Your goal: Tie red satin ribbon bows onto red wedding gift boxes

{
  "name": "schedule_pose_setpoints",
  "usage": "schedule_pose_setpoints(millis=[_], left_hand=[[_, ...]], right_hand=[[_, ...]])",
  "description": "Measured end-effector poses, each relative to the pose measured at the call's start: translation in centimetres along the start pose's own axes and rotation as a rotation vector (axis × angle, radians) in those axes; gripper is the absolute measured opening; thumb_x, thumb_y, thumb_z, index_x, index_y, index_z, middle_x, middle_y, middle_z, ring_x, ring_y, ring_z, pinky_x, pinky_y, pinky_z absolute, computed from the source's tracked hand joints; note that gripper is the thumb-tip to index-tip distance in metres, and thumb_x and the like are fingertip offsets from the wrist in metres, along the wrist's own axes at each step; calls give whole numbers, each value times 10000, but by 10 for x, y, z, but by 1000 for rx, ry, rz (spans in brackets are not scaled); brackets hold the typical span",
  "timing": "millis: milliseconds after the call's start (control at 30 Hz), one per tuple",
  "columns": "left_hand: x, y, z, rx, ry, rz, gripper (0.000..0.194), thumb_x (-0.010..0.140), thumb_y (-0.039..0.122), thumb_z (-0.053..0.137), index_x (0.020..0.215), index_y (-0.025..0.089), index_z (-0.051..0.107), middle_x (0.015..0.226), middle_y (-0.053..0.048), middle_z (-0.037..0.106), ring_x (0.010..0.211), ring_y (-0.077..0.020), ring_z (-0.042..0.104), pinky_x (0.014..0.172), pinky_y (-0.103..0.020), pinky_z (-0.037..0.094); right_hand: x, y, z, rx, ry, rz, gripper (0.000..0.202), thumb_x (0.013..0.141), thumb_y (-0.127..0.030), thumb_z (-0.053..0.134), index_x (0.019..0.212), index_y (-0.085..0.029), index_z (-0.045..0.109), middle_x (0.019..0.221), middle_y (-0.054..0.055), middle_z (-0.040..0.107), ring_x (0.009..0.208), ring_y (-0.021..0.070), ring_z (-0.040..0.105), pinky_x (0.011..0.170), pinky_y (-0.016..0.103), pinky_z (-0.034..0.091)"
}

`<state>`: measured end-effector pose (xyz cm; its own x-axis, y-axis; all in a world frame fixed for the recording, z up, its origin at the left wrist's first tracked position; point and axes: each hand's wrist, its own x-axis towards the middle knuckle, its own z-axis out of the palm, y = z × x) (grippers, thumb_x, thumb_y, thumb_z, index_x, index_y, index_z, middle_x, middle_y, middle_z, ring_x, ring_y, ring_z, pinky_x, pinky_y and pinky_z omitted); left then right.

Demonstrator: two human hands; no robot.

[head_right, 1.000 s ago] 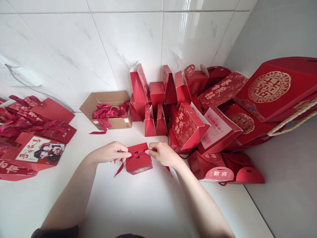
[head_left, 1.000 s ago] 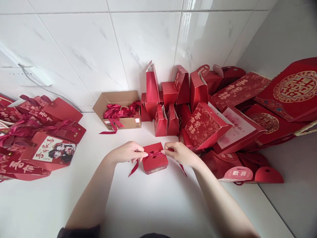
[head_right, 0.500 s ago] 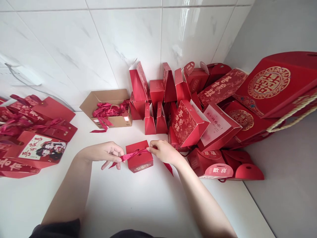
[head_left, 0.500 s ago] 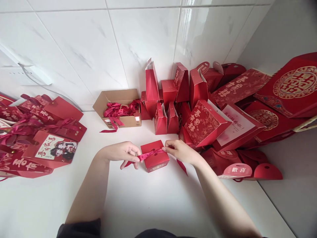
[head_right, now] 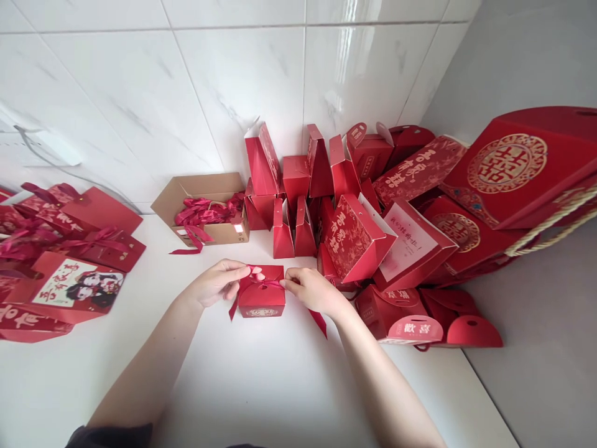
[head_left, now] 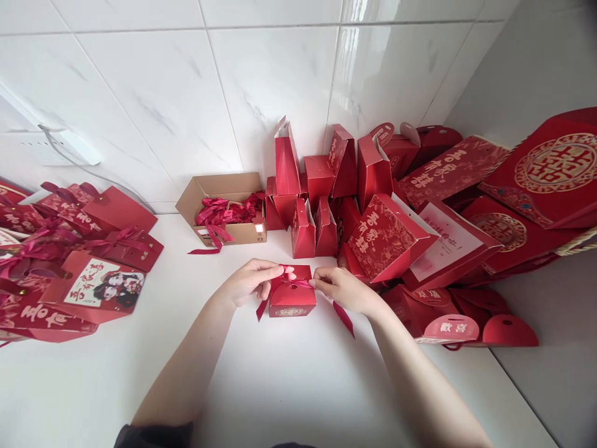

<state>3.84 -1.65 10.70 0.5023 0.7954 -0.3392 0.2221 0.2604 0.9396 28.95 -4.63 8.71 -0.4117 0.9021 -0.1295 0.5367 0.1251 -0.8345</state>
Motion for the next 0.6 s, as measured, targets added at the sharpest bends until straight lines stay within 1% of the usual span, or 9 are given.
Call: schedule_pose_setpoints(millis=[133,233,333,400,467,533,600], left_hand=[[2,0,-2,158,58,-11,337,826,490,652,859,181,784,1002,-79,762,359,-7,284,448,-258,309],[5,0,-3,263,70,-36,354,804,514,661,806,183,787,963,-67,769,349,-10,277,474,-270,325],[5,2,-1,324,74,-61,392,799,549,650,808,183,787,943,-69,770,346,-11,277,456,-268,288],[3,4,1,346,92,-67,415,801,568,638,818,181,787,929,-70,769,355,-18,290,442,-262,273],[1,6,2,361,91,-50,416,811,563,628,829,179,786,876,-65,767,372,-32,338,456,-257,299],[0,6,0,370,56,-24,387,828,528,626,842,176,786,804,-57,760,388,-44,385,496,-257,344],[1,4,-2,367,17,-9,342,837,477,634,850,172,788,806,-59,761,392,-44,407,525,-258,370]], right_hand=[[0,-2,-1,14,-6,4,341,928,-443,469,694,-198,513,618,-32,511,601,128,466,581,257,327],[1,-3,-1,25,-6,11,340,926,-447,473,704,-196,532,621,-30,522,613,130,478,587,257,334],[2,-3,0,43,-11,17,342,926,-453,472,708,-197,534,610,-32,523,598,128,471,580,257,338],[2,-2,0,57,-14,17,342,924,-456,479,707,-197,530,610,-33,524,596,126,467,579,257,340],[3,0,1,74,-13,17,346,920,-460,488,699,-195,522,608,-32,521,595,126,463,581,258,339],[4,1,1,96,-14,16,351,919,-465,492,698,-193,519,601,-33,509,589,124,455,582,261,337],[4,2,-1,124,-22,7,352,920,-466,495,708,-189,535,618,-33,504,600,120,454,595,262,345]])
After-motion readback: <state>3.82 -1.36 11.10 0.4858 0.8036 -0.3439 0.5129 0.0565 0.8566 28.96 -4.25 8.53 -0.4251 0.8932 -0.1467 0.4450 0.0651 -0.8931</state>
